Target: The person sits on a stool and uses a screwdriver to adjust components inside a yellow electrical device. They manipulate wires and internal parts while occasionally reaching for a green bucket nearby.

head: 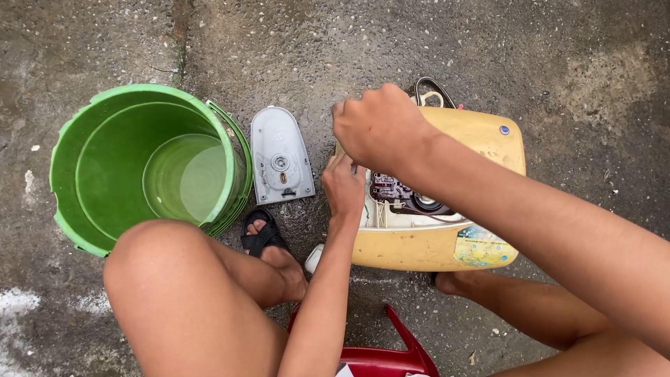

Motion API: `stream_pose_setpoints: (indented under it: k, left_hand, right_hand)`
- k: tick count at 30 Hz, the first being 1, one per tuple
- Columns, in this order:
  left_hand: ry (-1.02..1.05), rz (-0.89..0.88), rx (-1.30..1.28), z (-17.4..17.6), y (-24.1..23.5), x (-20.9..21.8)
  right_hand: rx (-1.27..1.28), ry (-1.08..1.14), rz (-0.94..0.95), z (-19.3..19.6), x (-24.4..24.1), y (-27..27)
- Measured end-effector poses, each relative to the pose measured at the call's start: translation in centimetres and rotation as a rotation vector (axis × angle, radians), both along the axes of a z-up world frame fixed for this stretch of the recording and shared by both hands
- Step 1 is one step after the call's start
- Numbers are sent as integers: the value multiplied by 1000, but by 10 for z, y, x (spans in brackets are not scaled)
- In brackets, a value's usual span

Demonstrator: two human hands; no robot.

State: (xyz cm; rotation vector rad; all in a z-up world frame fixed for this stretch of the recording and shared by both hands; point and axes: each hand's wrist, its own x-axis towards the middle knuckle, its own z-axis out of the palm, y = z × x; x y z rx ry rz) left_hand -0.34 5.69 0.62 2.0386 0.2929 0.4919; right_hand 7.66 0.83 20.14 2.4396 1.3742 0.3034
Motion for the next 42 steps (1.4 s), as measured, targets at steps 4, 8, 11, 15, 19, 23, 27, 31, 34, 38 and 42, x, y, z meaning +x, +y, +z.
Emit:
stream_pose_setpoints:
  k: [4, 8, 11, 15, 19, 23, 27, 31, 34, 38, 42]
  left_hand:
    - [78, -16, -33, 18, -1, -4]
    - [76, -44, -93, 11, -4, 0]
    - [77, -59, -108, 11, -8, 1]
    - [-38, -43, -81, 9, -5, -1]
    - [-12, -46, -52, 1, -6, 0]
    - [29, -75, -43, 1, -4, 2]
    - [67, -92, -63, 3, -4, 2]
    - [41, -93, -64, 24, 0, -1]
    - [72, -90, -65, 34, 1, -1]
    - [93, -110, -89, -7, -8, 1]
    - [125, -80, -93, -3, -10, 3]
  right_hand:
    - [-277, 155, -81, 33, -5, 1]
    - [-478, 509, -290, 46, 17, 3]
    - [-300, 645, -458, 50, 23, 1]
    - [-187, 510, -646, 37, 20, 5]
    - [-239, 434, -575, 46, 8, 14]
    - [-342, 697, -399, 60, 3, 18]
    - [-275, 378, -249, 45, 8, -2]
    - [-301, 247, -209, 40, -3, -2]
    - [-304, 314, -220, 57, -9, 6]
    - [-384, 625, -329, 62, 10, 9]
    - [-164, 582, -400, 55, 18, 0]
